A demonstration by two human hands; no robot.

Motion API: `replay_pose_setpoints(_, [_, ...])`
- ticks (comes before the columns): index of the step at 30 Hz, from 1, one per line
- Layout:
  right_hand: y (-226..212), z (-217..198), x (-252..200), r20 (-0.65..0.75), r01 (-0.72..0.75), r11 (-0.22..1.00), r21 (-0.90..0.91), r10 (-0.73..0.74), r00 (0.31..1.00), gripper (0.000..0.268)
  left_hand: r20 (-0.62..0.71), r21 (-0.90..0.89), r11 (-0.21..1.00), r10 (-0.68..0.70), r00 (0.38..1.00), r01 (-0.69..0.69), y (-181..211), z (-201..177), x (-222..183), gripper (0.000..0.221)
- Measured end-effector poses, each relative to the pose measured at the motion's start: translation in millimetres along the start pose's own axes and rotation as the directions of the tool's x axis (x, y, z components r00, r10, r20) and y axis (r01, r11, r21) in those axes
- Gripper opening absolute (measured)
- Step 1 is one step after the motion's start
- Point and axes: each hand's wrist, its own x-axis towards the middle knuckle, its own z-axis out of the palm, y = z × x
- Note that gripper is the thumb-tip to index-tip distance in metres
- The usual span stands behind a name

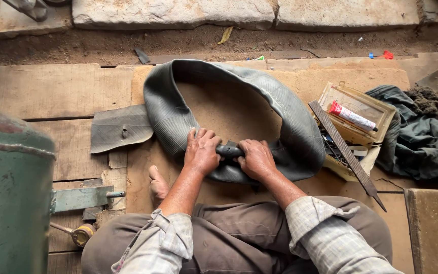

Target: Repairing a puncture in a rubber inner tube using a file, patch, and adhesive.

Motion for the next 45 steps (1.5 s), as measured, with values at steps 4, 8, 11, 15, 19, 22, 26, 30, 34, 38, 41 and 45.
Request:
replay_pose_setpoints(4, [-1,3,-1,-0.003,-0.002,1.0,-0.004,0.002,1.0,0.024,-0.037,0.122,0.99,0.079,0.996,-0.074,-9,23,6,0.06])
replay_pose_setpoints(8, [-11,-6,0,0.004,-0.012,1.0,-0.002,0.012,1.0,0.021,0.234,0.141,0.99,-0.065,0.97,0.032,0,-2,8,0.02])
replay_pose_setpoints(11, [-16,-11,-1,-0.003,0.053,0.998,0.037,-0.053,0.999,0.029,0.213,0.128,0.99,-0.078,0.974,0.052,0,-3,6,0.018])
replay_pose_setpoints(15, [-15,-12,1,0.003,0.065,0.995,0.076,-0.066,0.998,0.025,0.198,0.109,0.993,-0.066,0.978,0.045,4,-11,7,0.023])
replay_pose_setpoints(19, [-18,-11,2,0.113,-0.053,0.998,0.018,0.05,0.992,0.019,0.272,0.065,0.995,-0.086,0.958,0.071,3,-15,10,0.026])
replay_pose_setpoints(22, [-15,-9,0,0.117,-0.07,0.997,0.013,0.068,0.991,0.018,0.256,0.055,0.998,-0.03,0.966,0.017,-6,0,12,0.025])
replay_pose_setpoints(26, [-14,-9,2,0.103,-0.011,0.999,0.041,0.007,0.995,0.032,0.229,-0.041,0.994,-0.093,0.969,0.105,-7,-10,9,0.013])
replay_pose_setpoints(30, [-13,-12,2,0.174,0.004,0.998,0.056,-0.014,0.985,0.054,0.197,-0.119,0.986,-0.094,0.976,0.119,-17,-2,9,0.012])
replay_pose_setpoints(34, [-7,-10,3,0.207,0.027,0.998,0.053,-0.038,0.978,0.059,0.222,-0.087,0.991,-0.078,0.972,0.1,-22,4,10,0.014])
replay_pose_setpoints(38, [-6,-10,7,0.279,0.005,0.997,0.077,-0.026,0.96,0.061,0.26,-0.117,0.987,-0.08,0.962,0.114,-24,4,11,0.019])
replay_pose_setpoints(41, [-6,-10,7,0.269,0.005,0.994,0.111,-0.034,0.963,0.059,0.304,-0.125,0.98,-0.11,0.946,0.154,-24,4,12,0.021])
replay_pose_setpoints(45, [-14,-14,3,0.186,-0.051,0.992,0.114,0.029,0.982,0.038,0.378,-0.127,0.971,-0.142,0.915,0.203,-20,-5,14,0.024])
